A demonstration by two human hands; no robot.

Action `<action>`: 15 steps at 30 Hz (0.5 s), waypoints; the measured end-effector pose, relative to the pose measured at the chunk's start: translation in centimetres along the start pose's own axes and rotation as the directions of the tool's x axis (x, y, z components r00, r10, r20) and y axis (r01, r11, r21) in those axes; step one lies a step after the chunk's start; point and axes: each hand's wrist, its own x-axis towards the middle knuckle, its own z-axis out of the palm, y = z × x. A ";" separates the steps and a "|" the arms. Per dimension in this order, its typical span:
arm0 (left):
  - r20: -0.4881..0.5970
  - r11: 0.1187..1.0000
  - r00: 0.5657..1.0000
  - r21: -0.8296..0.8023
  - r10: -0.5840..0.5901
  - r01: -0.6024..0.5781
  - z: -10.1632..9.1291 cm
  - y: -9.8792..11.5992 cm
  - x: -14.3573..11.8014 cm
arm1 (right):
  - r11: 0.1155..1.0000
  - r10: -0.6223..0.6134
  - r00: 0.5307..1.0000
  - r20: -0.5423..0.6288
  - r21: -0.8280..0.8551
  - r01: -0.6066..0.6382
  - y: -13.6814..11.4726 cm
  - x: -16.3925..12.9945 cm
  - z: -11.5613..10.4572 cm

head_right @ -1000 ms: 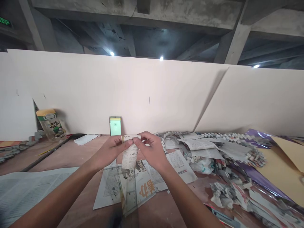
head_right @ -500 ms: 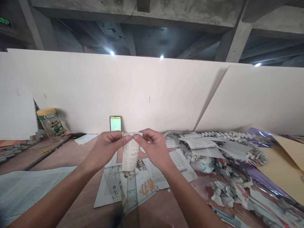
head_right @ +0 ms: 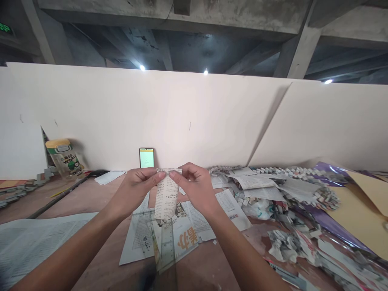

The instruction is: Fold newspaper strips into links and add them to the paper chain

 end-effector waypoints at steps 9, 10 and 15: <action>0.007 1.000 1.000 -0.024 0.005 -0.005 0.0 0.1 0.0 | 1.000 0.007 1.000 0.002 0.030 -0.007 -0.1 0.0 0.0; 0.006 1.000 1.000 -0.029 0.004 -0.004 -0.1 0.1 0.0 | 0.999 0.009 1.000 0.007 0.046 -0.009 -0.2 -0.1 0.0; -0.014 0.999 1.000 -0.036 0.000 0.000 -0.2 0.1 0.1 | 0.996 0.004 1.000 0.008 0.087 -0.005 -0.2 0.0 -0.1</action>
